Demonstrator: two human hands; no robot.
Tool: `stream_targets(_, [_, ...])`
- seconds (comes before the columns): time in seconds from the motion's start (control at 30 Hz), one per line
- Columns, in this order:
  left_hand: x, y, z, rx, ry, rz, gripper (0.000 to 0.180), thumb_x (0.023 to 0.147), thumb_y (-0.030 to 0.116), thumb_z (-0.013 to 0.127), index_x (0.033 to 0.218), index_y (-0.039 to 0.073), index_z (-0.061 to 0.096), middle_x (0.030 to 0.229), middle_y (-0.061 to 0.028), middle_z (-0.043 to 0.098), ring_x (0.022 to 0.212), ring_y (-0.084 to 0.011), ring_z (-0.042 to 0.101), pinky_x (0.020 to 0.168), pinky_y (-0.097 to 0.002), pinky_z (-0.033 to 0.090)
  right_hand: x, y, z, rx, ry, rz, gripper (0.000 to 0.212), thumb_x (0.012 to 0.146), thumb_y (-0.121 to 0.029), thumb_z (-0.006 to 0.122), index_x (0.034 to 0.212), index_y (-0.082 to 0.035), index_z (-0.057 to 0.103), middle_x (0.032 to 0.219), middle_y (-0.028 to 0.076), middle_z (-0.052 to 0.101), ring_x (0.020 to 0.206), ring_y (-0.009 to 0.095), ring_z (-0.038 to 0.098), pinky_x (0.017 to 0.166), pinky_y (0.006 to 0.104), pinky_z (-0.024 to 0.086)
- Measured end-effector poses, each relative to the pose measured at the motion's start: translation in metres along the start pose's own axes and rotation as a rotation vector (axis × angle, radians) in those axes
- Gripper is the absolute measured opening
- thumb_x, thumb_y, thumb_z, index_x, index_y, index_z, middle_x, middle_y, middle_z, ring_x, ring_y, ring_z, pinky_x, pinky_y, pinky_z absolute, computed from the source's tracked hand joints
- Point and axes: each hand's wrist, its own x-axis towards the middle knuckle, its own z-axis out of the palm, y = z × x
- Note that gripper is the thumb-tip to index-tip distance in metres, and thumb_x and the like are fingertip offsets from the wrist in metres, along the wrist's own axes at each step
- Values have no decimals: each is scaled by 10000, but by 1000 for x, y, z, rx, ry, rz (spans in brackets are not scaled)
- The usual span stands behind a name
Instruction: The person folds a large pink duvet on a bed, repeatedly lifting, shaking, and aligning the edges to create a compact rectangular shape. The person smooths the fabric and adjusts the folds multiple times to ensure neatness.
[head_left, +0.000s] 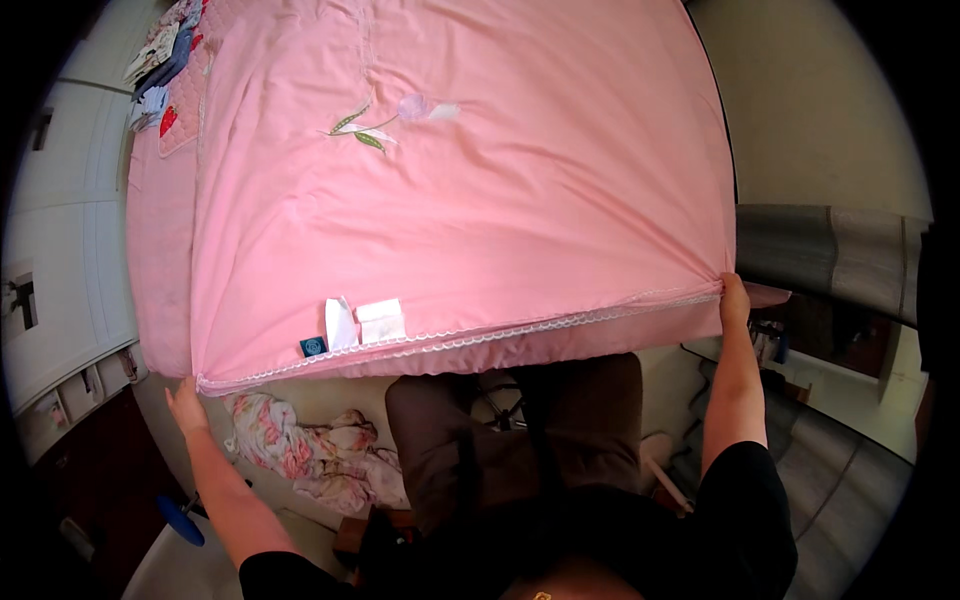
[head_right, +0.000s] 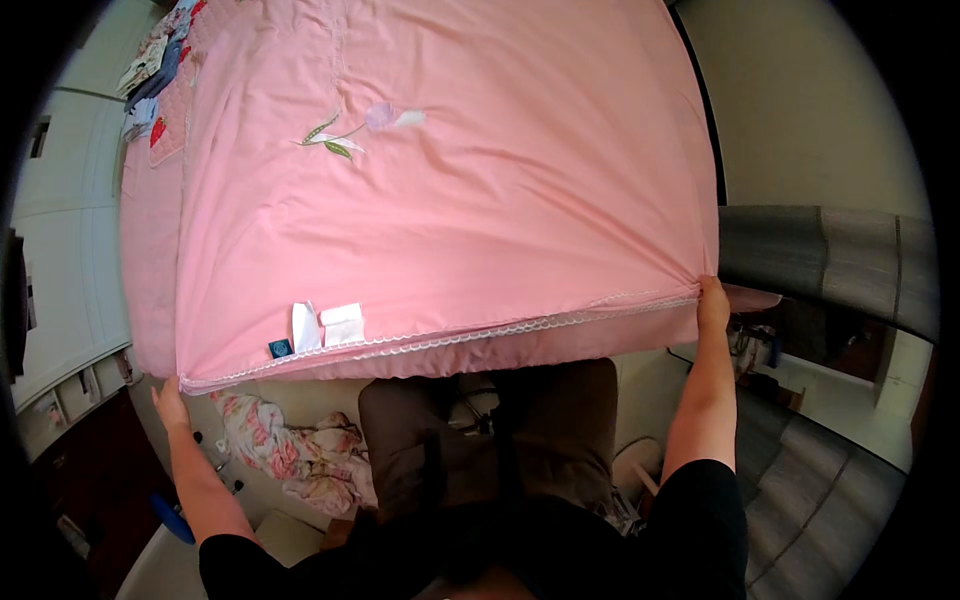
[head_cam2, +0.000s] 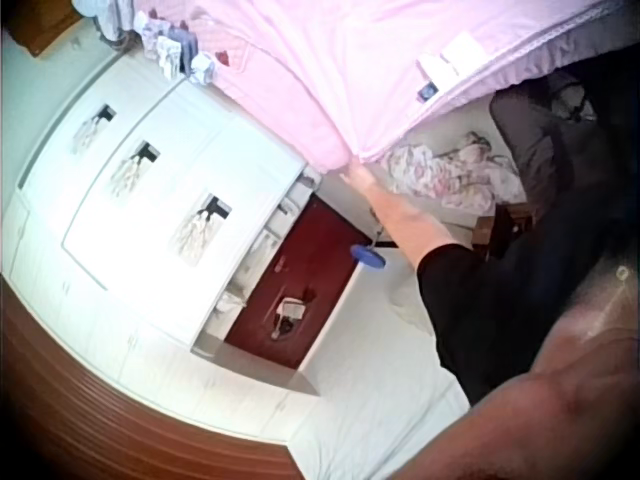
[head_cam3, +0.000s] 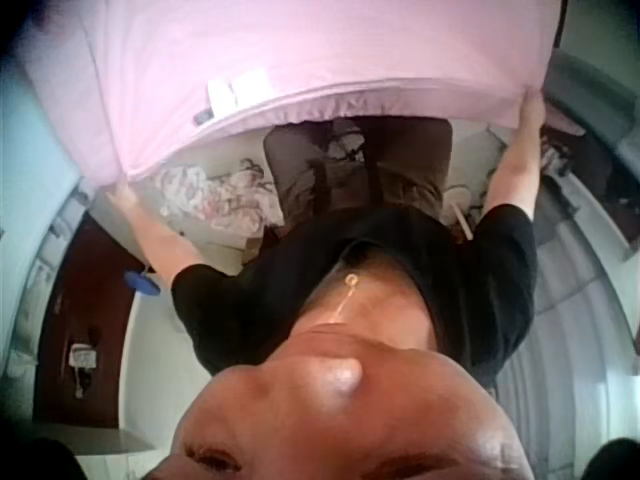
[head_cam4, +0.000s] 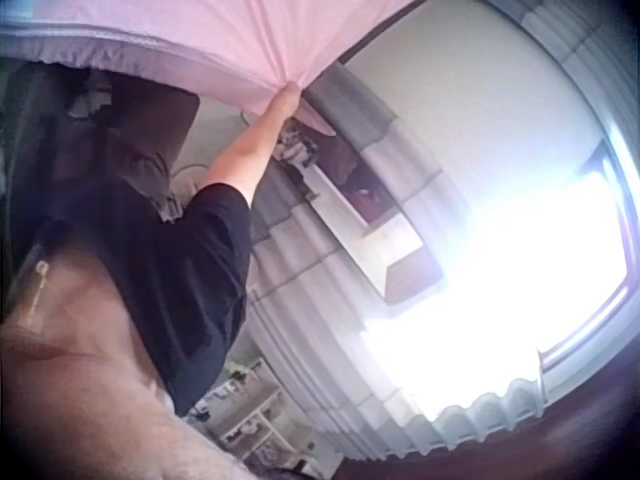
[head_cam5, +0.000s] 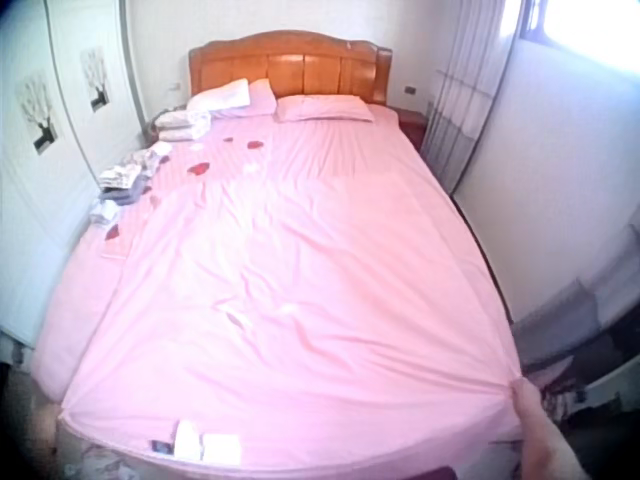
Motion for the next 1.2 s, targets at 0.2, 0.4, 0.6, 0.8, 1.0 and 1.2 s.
stream_targets(0.2, [-3, 2, 71, 271, -21, 173, 226, 874, 70, 403, 913, 89, 624, 839, -122, 649, 859, -255, 636, 1115, -474, 238, -4, -6, 54, -35, 52, 46, 226, 815, -30, 448, 993, -49, 587, 928, 145, 593, 839, 336, 573, 740, 371, 452])
stream_targets(0.4, [-3, 17, 117, 463, -104, 1, 236, 878, 105, 407, 872, 100, 643, 808, -116, 664, 815, -249, 645, 1123, -489, 213, -13, -27, 76, -192, 83, -14, 194, 807, -11, 495, 974, -65, 580, 1005, 123, 573, 967, 343, 548, 795, 397, 449])
stream_targets(0.6, [-6, 21, 97, 489, -154, -114, 254, 878, 113, 408, 881, 108, 662, 828, -100, 676, 867, -248, 644, 1120, -522, 194, -20, -32, 66, -195, 126, 38, 173, 805, -18, 501, 959, -56, 568, 1005, 120, 562, 976, 342, 543, 794, 404, 449])
stream_targets(0.8, [9, 46, 70, 573, 23, -102, 281, 892, 138, 425, 1106, 127, 608, 1254, -86, 554, 1230, -249, 465, 1103, -550, 201, -25, -22, 54, -133, 71, -28, 162, 818, -46, 471, 952, -41, 562, 976, 131, 574, 964, 340, 545, 798, 414, 449])
stream_targets(1.0, [44, 213, 61, 196, 355, 204, 490, 865, 191, 530, 1349, 194, 461, 1489, -34, 329, 1373, -252, 291, 1106, -539, 192, -37, -8, 44, -300, 91, -143, 198, 749, -42, 524, 932, -39, 597, 936, 173, 591, 936, 362, 558, 801, 442, 449])
stream_targets(1.2, [-37, 490, 66, -254, 282, 574, 590, 855, 268, 576, 1409, 196, 386, 1515, -42, 271, 1405, -265, 215, 1105, -583, 146, -55, 4, 47, -245, 30, -84, 276, 766, -34, 503, 989, -97, 654, 991, 130, 650, 1013, 343, 571, 875, 476, 423])
